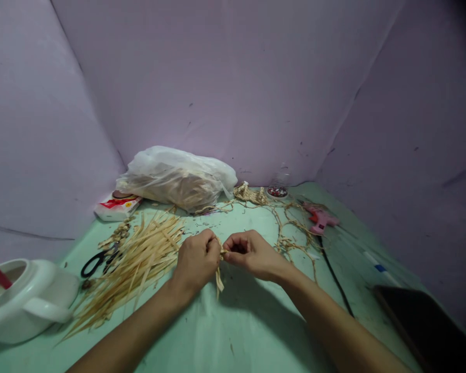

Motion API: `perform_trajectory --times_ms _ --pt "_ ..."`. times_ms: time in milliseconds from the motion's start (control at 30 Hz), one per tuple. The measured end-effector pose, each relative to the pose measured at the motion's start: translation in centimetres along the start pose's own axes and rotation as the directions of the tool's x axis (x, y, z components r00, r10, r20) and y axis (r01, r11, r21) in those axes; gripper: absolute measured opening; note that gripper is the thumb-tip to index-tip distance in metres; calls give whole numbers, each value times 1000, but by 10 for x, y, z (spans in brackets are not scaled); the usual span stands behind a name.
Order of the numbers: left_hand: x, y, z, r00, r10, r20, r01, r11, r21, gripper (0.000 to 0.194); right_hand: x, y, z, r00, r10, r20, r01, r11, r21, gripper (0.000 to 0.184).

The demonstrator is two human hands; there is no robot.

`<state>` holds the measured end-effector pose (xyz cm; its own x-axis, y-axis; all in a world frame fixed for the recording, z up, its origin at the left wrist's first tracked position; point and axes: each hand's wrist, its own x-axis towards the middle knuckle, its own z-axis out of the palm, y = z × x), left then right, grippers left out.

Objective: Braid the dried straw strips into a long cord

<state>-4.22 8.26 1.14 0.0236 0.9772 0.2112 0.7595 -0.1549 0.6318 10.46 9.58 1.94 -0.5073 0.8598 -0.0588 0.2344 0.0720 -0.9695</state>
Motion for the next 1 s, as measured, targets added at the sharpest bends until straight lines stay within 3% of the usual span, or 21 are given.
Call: perform_trajectory --times_ms 133,233,367,500,633,700,800,867,1000 --pt "2 -1 -2 997 -19 76 5 985 171 18 3 6 -3 992 57 -112 -71 989 -129 9" --pt "5 -4 -4 982 8 189 -49 976 213 18 4 9 -8 989 22 -148 -44 988 -145 9" --pt "7 -6 -6 961 58 269 -128 959 252 19 6 12 -11 990 -29 -139 27 1000 -13 10" --pt "8 -8 -8 946 89 311 -171 954 248 21 9 13 -8 974 -34 -224 54 995 84 20" --pt "11 -9 -13 935 116 336 -208 944 255 22 10 16 -7 973 7 -232 22 992 124 20" --pt "11 -9 -16 939 125 320 -211 945 250 22 11 18 -7 968 62 -245 -26 989 146 22" --pt "9 -7 -19 963 221 152 -251 944 214 32 13 21 -7 958 113 -264 -71 984 165 24" --pt "6 -7 -17 931 362 55 -366 912 187 26 14 22 -7 961 121 -249 -75 980 185 25" --pt "1 -9 -7 804 587 91 -593 782 193 22 14 22 -6 979 96 -179 -48 966 255 31"
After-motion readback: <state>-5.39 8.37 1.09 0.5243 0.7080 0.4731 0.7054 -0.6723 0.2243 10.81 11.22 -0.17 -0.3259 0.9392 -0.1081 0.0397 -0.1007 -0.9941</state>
